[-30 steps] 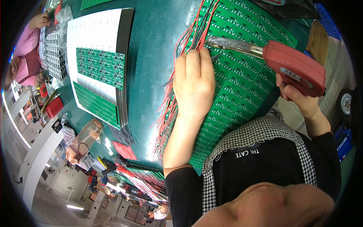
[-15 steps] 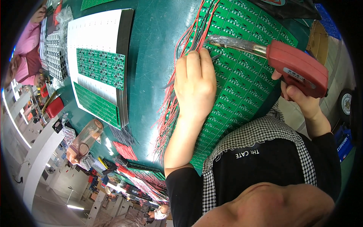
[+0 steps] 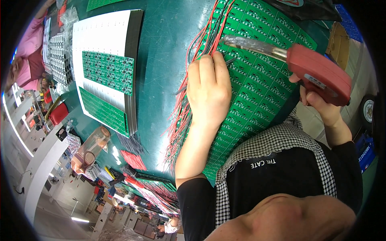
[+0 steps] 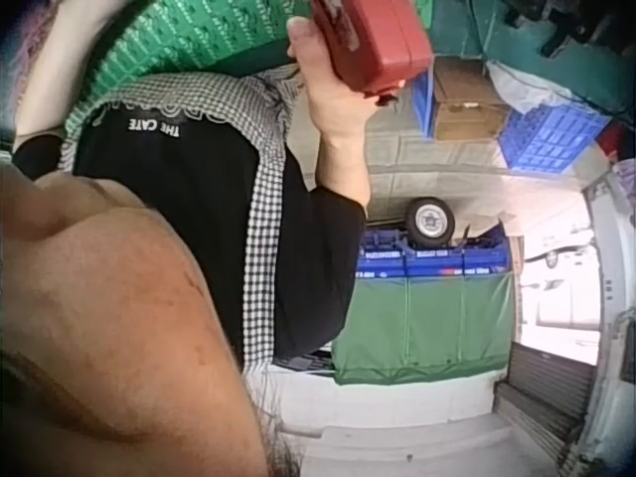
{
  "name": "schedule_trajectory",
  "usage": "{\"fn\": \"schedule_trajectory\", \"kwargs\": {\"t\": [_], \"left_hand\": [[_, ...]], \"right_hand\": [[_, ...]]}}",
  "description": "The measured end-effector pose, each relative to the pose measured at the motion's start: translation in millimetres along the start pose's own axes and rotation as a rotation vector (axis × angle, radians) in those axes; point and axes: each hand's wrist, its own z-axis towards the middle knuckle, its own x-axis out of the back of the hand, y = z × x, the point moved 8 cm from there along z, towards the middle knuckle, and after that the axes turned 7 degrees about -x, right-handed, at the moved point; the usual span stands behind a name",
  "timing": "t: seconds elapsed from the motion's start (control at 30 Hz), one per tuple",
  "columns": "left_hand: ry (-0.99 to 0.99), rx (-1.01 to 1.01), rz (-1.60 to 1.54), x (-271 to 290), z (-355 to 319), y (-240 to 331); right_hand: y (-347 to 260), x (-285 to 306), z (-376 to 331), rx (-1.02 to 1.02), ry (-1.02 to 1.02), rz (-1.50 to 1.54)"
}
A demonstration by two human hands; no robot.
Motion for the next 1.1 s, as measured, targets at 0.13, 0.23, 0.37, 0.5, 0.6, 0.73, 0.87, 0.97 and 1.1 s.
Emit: {"fn": "schedule_trajectory", "kwargs": {"t": [0.13, 0.23, 0.37, 0.5, 0.6, 0.73, 0.87, 0.97, 1.1], "left_hand": [[0.006, -0.008, 0.008, 0, 1, 1], [-0.007, -0.004, 0.023, 1, 1, 1], [-0.017, 0.002, -0.006, 1, 3, 0], [0.023, 0.005, -0.036, 5, 10, 2], [0.017, -0.007, -0.033, 2, 16, 3], [0.010, 0.014, -0.015, -2, 17, 2], [0.038, 0.022, -0.005, -4, 17, 4], [0.040, 0.034, 0.013, -4, 17, 5], [0.035, 0.027, -0.004, -5, 16, 5]], "right_hand": [[-14, 6, 2, 0.126, 0.047, -0.154], [-18, 11, 3, 0.156, 0.073, -0.146], [-18, 22, 6, 0.166, 0.132, -0.221], [-14, 24, 5, 0.124, 0.162, -0.201], [-12, 19, 7, 0.090, 0.113, -0.112], [-13, 17, 7, 0.039, 0.112, -0.105], [-6, 19, 7, -0.036, 0.134, -0.207], [-8, 19, 8, -0.035, 0.140, -0.232], [-9, 20, 9, 0.005, 0.156, -0.247]]}}
